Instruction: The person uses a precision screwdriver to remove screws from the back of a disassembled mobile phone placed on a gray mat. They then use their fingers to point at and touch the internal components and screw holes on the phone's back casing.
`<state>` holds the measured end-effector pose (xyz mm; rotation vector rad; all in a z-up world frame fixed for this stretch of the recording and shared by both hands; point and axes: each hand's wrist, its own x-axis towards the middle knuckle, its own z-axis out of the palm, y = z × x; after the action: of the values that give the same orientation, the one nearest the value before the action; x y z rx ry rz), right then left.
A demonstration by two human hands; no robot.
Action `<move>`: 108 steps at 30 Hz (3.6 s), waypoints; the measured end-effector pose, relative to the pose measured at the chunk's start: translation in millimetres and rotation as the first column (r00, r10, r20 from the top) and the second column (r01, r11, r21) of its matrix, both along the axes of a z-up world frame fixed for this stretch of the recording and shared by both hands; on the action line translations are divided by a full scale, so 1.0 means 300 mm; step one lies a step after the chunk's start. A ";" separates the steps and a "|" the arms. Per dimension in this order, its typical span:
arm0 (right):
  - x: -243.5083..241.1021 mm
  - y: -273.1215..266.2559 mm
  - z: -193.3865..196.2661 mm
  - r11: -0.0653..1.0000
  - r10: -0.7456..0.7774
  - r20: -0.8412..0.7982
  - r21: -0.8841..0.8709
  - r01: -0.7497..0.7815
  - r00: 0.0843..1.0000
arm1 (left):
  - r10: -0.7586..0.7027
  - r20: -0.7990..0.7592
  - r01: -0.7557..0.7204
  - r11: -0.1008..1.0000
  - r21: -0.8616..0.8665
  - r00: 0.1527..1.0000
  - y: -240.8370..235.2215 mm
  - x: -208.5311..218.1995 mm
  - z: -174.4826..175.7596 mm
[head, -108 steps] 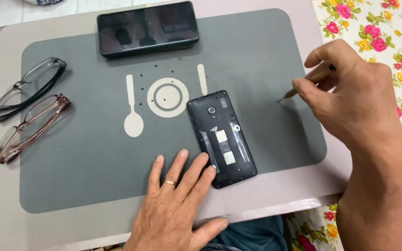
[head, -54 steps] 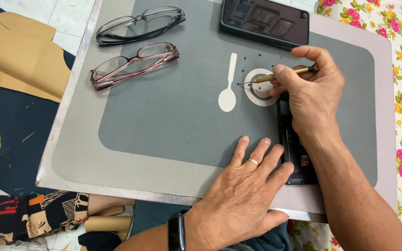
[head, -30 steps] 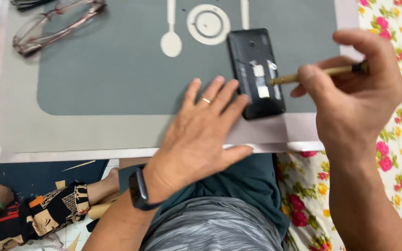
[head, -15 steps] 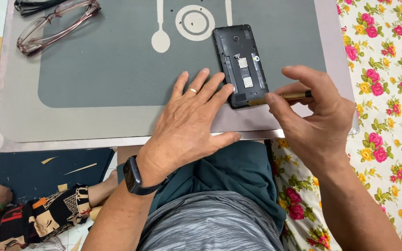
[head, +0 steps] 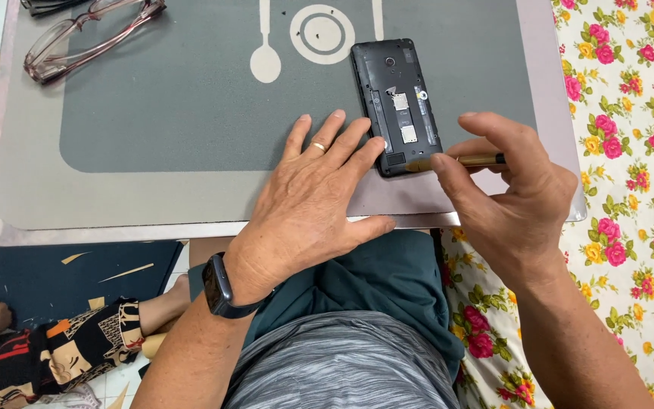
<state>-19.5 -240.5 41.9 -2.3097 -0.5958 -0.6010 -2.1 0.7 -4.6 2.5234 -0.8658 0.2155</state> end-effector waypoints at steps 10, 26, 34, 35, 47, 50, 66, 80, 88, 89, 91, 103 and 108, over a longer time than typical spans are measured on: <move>-0.003 -0.021 -0.017 0.999 0.031 0.065 -0.014 -0.030 0.997 | -0.001 0.020 0.002 1.000 -0.009 1.000 0.002 -0.005 0.005; -0.044 -0.003 -0.111 0.792 -0.028 -0.287 0.578 0.196 0.958 | 0.000 0.045 -0.001 1.000 0.012 0.999 0.005 -0.011 0.001; -0.039 0.003 -0.110 0.769 -0.027 -0.322 0.598 0.225 0.946 | -0.006 0.016 0.006 1.000 0.008 1.000 0.005 -0.008 0.005; -0.039 0.004 -0.109 0.766 -0.030 -0.329 0.599 0.233 0.944 | -0.006 0.014 0.006 1.000 0.019 1.000 0.004 -0.007 0.005; -0.038 0.008 -0.112 0.789 -0.054 -0.316 0.568 0.235 0.947 | 0.000 0.029 -0.001 1.000 0.026 1.000 0.003 -0.008 0.009; -0.042 0.002 -0.113 0.806 -0.033 -0.303 0.555 0.205 0.953 | -0.004 0.021 0.003 1.000 0.020 1.000 0.003 -0.009 0.013; -0.049 -0.022 -0.127 0.837 0.028 -0.232 0.537 0.104 0.972 | -0.013 -0.033 0.015 0.998 0.054 0.999 0.000 -0.001 0.023; -0.052 -0.034 -0.151 0.855 0.031 -0.198 0.512 0.076 0.980 | -0.028 0.035 0.027 0.999 0.039 0.999 0.008 -0.016 0.030; -0.057 -0.035 -0.150 0.867 0.046 -0.204 0.495 0.063 0.978 | -0.037 0.051 0.034 0.998 0.047 0.998 0.010 -0.019 0.033; -0.058 -0.034 -0.154 0.863 0.046 -0.208 0.501 0.066 0.977 | -0.038 0.054 0.036 0.999 0.039 0.998 0.010 -0.020 0.035; -0.059 -0.032 -0.157 0.858 0.046 -0.211 0.509 0.070 0.976 | -0.040 0.056 0.038 0.999 0.033 0.998 0.011 -0.021 0.038; -0.048 -0.027 -0.147 0.822 0.005 -0.208 0.557 0.114 0.978 | -0.029 0.087 0.029 1.000 0.002 0.996 0.011 -0.028 0.043; -0.045 -0.030 -0.151 0.837 -0.001 -0.200 0.536 0.110 0.980 | -0.029 0.100 0.030 1.000 -0.009 0.995 0.013 -0.028 0.037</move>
<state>-33.1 -249.4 -3.4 -1.8139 -0.2201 -0.4881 -10.5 4.4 6.5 2.5066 -0.9377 0.3382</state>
